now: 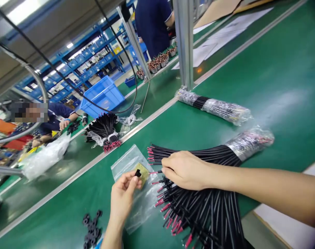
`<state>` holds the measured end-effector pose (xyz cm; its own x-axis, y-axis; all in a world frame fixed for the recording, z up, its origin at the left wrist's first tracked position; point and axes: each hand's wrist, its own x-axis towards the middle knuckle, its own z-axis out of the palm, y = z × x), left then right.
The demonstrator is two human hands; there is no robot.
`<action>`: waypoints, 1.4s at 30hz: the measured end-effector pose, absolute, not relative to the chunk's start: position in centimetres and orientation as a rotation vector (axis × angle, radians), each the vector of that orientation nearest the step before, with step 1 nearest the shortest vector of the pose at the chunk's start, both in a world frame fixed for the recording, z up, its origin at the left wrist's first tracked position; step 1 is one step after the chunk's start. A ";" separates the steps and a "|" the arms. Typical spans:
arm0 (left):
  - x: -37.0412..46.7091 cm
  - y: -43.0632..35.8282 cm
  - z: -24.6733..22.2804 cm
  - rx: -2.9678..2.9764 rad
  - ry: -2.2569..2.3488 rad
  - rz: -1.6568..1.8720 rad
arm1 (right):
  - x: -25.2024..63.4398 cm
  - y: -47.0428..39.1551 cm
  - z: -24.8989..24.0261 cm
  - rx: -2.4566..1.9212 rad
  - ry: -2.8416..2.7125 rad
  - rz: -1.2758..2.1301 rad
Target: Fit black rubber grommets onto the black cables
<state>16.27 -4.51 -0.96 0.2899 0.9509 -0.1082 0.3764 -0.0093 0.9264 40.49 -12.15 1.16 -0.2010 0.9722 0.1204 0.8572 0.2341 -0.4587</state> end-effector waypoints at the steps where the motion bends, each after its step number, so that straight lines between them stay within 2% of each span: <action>1: 16.5 -4.5 -1.0 1.744 1.279 0.722 | 40.5 -12.2 1.2 -1.686 -2.121 0.417; 6: 17.9 -4.7 -0.7 2.635 1.215 0.548 | 40.5 -12.4 1.0 -1.672 -2.085 0.455; 10: 18.8 -4.8 0.2 2.852 1.117 0.305 | 40.5 -12.4 0.8 -1.635 -2.074 0.473; 13: 19.2 -4.7 0.6 2.707 1.139 0.341 | 40.5 -12.3 0.8 -1.625 -2.071 0.491; 19: 20.5 -5.7 -0.1 1.541 1.199 0.696 | 40.8 -12.3 0.8 -1.560 -2.056 0.544; 23: 21.1 -6.4 -0.2 1.194 1.108 0.760 | 40.8 -12.2 0.7 -1.560 -2.041 0.546; 38: 21.7 -7.7 -0.9 1.178 1.082 0.711 | 41.5 -12.1 1.4 -1.530 -2.076 0.710; 42: 22.0 -7.8 -1.2 1.382 1.113 0.745 | 41.6 -12.0 1.6 -1.524 -2.110 0.792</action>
